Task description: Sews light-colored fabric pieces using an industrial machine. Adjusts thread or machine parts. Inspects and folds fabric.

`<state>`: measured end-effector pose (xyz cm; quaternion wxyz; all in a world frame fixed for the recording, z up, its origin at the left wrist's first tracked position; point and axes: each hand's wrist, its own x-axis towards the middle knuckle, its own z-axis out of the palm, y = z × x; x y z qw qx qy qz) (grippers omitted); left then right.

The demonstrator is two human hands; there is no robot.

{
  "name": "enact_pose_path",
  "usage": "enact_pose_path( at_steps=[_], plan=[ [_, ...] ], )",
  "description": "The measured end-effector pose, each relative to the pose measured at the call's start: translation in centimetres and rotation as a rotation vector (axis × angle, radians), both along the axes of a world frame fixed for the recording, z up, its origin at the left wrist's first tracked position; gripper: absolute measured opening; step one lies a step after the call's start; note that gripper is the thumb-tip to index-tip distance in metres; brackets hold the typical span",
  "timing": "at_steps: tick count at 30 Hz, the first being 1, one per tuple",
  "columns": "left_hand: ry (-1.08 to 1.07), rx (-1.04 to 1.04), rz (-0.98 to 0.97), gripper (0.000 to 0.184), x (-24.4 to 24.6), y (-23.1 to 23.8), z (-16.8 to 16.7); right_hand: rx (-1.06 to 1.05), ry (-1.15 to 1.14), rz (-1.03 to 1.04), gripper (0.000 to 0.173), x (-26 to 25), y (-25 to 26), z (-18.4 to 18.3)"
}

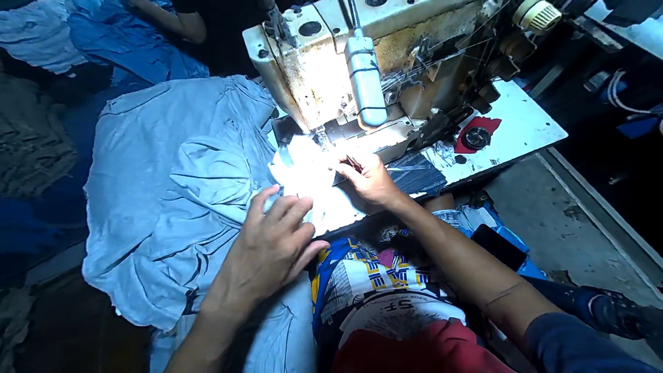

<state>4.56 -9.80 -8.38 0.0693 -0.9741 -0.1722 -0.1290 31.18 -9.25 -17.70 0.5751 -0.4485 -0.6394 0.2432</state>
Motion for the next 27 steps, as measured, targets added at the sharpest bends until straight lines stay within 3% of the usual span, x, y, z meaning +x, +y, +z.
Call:
enact_pose_path(
  at_steps=[7, 14, 17, 20, 23, 27],
  plan=[
    [-0.083, -0.032, -0.032, 0.037, -0.4, -0.1, -0.6, 0.042, -0.121, 0.055, 0.015, 0.8, -0.4, 0.3],
    [-0.247, -0.114, -0.148, 0.028, 0.2, 0.4, 0.0, 0.12, -0.307, 0.36, 0.021, 0.9, -2.4, 2.7],
    [-0.417, -0.184, -0.123, 0.026, 1.3, 0.7, -1.9, 0.155, -0.247, 0.298, 0.019, 0.3, -4.6, 1.6],
    [-0.575, -0.041, -0.014, 0.036, 3.4, 1.1, -4.8, 0.155, -0.196, 0.212, 0.018, 0.1, -5.7, 0.4],
    [-0.447, 0.13, 0.075, 0.043, 4.6, 2.6, -7.1, 0.135, -0.122, 0.163, 0.019, 0.0, -6.5, -0.4],
    [-0.335, 0.147, 0.081, 0.015, 4.5, 3.9, -6.9, 0.001, 0.051, 0.074, 0.012, 0.0, -7.4, -0.9]
  ],
)
